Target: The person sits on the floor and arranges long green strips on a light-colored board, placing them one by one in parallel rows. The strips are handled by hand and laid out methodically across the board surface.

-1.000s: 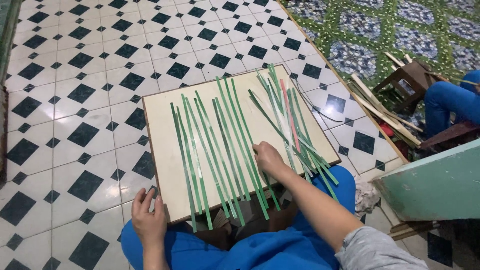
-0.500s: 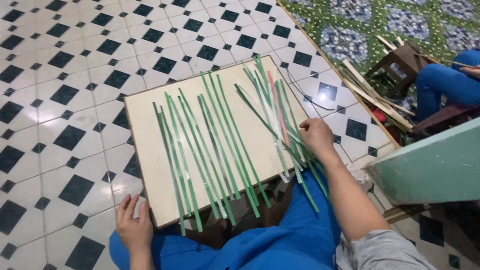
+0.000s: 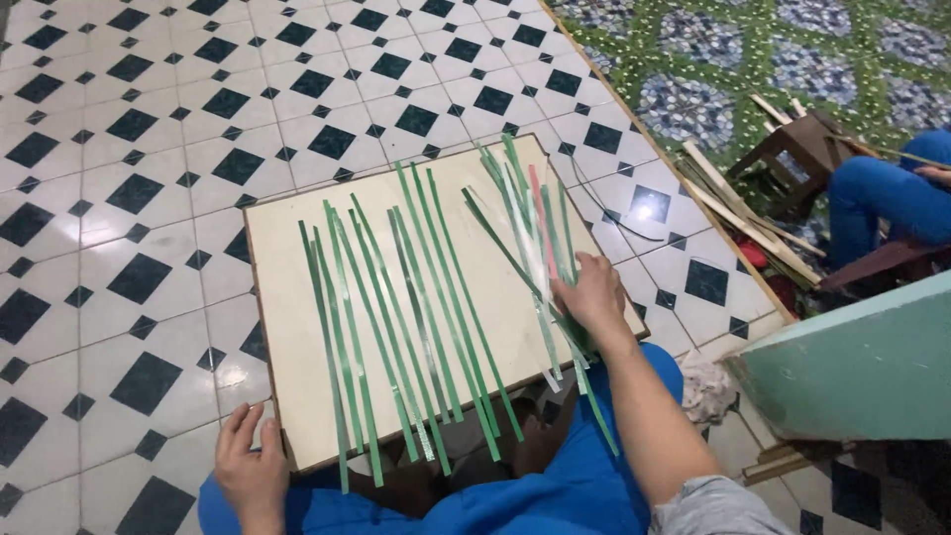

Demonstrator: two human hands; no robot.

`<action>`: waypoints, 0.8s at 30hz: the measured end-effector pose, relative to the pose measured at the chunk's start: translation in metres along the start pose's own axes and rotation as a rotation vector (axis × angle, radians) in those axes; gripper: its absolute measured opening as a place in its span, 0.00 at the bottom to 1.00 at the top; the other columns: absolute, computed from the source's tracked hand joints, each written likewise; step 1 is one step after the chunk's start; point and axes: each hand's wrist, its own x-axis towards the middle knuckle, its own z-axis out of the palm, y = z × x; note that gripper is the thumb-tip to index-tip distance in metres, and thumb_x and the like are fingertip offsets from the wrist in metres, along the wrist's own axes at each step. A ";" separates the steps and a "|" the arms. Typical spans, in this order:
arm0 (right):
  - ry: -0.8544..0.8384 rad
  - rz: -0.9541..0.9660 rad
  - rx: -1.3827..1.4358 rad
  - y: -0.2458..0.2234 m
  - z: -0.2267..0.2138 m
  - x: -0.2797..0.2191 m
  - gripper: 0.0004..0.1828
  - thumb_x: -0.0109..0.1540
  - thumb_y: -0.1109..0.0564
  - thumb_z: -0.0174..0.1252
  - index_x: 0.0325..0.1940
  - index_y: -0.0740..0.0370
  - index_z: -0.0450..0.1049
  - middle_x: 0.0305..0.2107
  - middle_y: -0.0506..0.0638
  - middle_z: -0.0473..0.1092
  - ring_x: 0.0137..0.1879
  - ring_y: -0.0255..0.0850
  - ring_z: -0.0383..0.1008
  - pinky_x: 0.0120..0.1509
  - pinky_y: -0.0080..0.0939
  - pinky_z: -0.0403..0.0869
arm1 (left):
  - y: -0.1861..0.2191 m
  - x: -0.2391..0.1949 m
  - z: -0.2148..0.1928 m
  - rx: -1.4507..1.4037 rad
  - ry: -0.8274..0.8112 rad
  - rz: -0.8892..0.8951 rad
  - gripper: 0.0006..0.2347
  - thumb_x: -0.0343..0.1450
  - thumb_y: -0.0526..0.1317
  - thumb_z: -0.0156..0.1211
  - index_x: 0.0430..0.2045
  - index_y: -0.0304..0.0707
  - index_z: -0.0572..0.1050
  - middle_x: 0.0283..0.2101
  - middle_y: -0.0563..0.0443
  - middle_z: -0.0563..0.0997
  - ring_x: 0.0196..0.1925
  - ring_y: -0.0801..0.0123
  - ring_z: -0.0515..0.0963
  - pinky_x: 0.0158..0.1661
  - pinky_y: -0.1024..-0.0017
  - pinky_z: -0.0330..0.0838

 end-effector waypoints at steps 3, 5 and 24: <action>-0.050 0.104 0.056 -0.001 -0.013 0.007 0.27 0.59 0.45 0.57 0.60 0.54 0.68 0.54 0.53 0.67 0.58 0.51 0.67 0.54 0.55 0.70 | 0.006 0.005 -0.010 -0.116 0.009 -0.092 0.12 0.72 0.33 0.57 0.48 0.30 0.79 0.56 0.42 0.76 0.54 0.58 0.75 0.51 0.62 0.71; -0.048 0.152 0.075 0.004 -0.016 0.018 0.21 0.60 0.48 0.54 0.56 0.53 0.71 0.50 0.52 0.72 0.54 0.51 0.71 0.51 0.51 0.71 | 0.020 0.013 -0.016 -0.213 0.003 -0.203 0.12 0.72 0.33 0.56 0.48 0.28 0.78 0.57 0.42 0.75 0.53 0.61 0.75 0.47 0.66 0.71; 0.094 0.306 0.367 0.026 -0.012 0.046 0.21 0.60 0.53 0.63 0.55 0.61 0.70 0.50 0.57 0.69 0.56 0.54 0.69 0.61 0.50 0.68 | 0.018 0.029 -0.019 -0.406 0.029 -0.256 0.12 0.71 0.35 0.56 0.47 0.31 0.77 0.50 0.42 0.78 0.51 0.61 0.77 0.50 0.69 0.73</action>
